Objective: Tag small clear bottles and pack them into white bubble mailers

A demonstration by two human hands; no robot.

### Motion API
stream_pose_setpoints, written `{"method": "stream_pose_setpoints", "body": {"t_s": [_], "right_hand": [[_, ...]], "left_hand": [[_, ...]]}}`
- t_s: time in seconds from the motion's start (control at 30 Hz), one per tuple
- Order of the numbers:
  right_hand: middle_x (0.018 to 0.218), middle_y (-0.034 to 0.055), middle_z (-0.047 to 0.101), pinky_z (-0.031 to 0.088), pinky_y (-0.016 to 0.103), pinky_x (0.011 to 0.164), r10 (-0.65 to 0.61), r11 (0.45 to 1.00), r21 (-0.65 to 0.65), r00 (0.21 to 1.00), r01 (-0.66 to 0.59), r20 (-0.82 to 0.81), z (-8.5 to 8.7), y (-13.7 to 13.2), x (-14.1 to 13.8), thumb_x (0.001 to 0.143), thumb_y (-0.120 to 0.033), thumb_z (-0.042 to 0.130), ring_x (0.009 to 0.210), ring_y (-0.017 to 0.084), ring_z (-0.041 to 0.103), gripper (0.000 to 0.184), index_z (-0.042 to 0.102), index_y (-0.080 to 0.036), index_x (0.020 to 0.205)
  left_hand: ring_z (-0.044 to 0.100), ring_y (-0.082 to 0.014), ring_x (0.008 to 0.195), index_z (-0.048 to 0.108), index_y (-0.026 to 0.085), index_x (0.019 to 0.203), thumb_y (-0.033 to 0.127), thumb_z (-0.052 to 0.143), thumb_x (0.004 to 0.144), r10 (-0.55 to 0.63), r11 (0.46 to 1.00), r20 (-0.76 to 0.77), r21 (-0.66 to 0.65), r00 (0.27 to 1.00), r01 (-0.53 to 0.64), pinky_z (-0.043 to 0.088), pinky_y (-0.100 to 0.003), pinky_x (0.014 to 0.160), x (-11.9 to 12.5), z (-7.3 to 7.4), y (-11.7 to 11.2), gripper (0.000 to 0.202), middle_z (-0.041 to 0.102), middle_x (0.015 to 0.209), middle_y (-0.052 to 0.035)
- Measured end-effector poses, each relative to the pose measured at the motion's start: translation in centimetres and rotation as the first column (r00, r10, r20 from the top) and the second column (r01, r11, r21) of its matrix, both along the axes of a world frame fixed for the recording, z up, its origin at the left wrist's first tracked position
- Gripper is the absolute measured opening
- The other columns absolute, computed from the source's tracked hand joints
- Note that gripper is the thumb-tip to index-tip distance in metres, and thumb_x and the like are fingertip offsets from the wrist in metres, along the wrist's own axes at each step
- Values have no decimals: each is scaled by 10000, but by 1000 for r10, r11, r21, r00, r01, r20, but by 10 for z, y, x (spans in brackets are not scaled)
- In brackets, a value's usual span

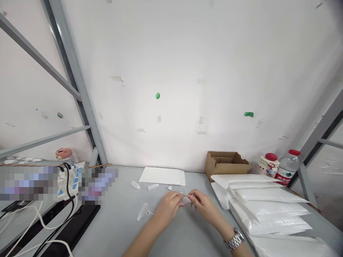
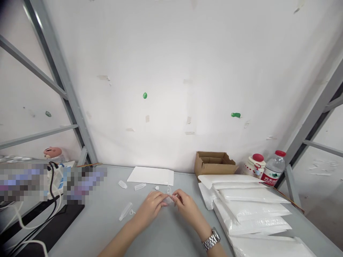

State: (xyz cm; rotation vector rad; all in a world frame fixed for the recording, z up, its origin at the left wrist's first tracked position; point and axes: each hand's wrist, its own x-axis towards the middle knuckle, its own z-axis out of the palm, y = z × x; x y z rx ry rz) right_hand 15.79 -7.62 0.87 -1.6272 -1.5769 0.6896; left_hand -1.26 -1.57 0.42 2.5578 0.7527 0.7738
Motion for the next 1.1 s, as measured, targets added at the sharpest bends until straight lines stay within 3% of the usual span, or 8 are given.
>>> {"method": "stream_pose_setpoints", "body": {"t_s": [0.07,0.2,0.43,0.5,0.63,0.73,0.93,1.1], "right_hand": [[661,-26,573,403,232,578,46,999,6,998,-46,-30,4,-2,2,835,-479,443,595,136,527,282,542,-218,874],[667,-29,568,399,230,591,76,996,41,997,-75,-33,4,-4,0,848,-410,444,601,131,516,204,511,-218,827],[427,-38,438,349,248,527,-54,998,-27,996,56,71,-7,2,-6,896,-469,260,444,128,451,466,413,-219,533],[479,-34,479,356,242,536,-56,998,-22,997,58,50,-4,1,-4,887,-486,287,477,129,469,436,466,-213,597],[655,-42,533,370,222,553,60,998,9,998,-60,-14,2,-2,0,865,-455,388,561,121,485,263,513,-226,896],[615,-53,498,354,221,551,72,997,21,997,-72,18,-1,-3,-1,880,-427,365,555,121,463,237,482,-225,836],[483,-67,410,314,237,506,-19,1000,-6,1000,19,0,-18,4,-8,908,-437,248,471,126,405,345,349,-233,649],[571,-51,487,344,227,537,55,998,12,990,-54,-129,-12,2,-7,886,-476,316,519,118,452,323,420,-221,717]], "left_hand": [[558,-188,899,581,251,1075,210,423,858,18,1000,0,-24,1000,-18,444,-341,817,-1,0,2,272,645,949,-44],[553,-190,921,582,253,1076,219,414,861,24,998,8,-55,1000,-24,441,-346,830,-1,1,2,275,642,971,-43],[566,-186,877,578,241,1085,209,433,860,-4,999,-17,49,1000,5,447,-342,799,0,1,0,270,653,932,-43],[570,-191,873,580,229,1077,215,442,859,15,998,-42,67,999,-12,448,-349,796,-1,2,1,259,653,933,-46],[572,-192,871,581,215,1070,215,452,856,45,996,-60,76,997,-41,451,-348,791,-1,3,3,249,653,929,-47],[573,-181,867,585,210,1054,196,459,851,36,995,-27,90,999,-33,458,-335,782,-1,2,2,239,653,918,-41],[571,-181,844,593,221,1040,148,489,825,22,987,4,157,1000,-22,463,-341,759,-1,-3,0,250,648,909,-42],[573,-179,860,601,232,1034,185,500,824,69,994,51,77,996,-72,469,-330,772,-1,-4,3,238,646,907,-37]]}}
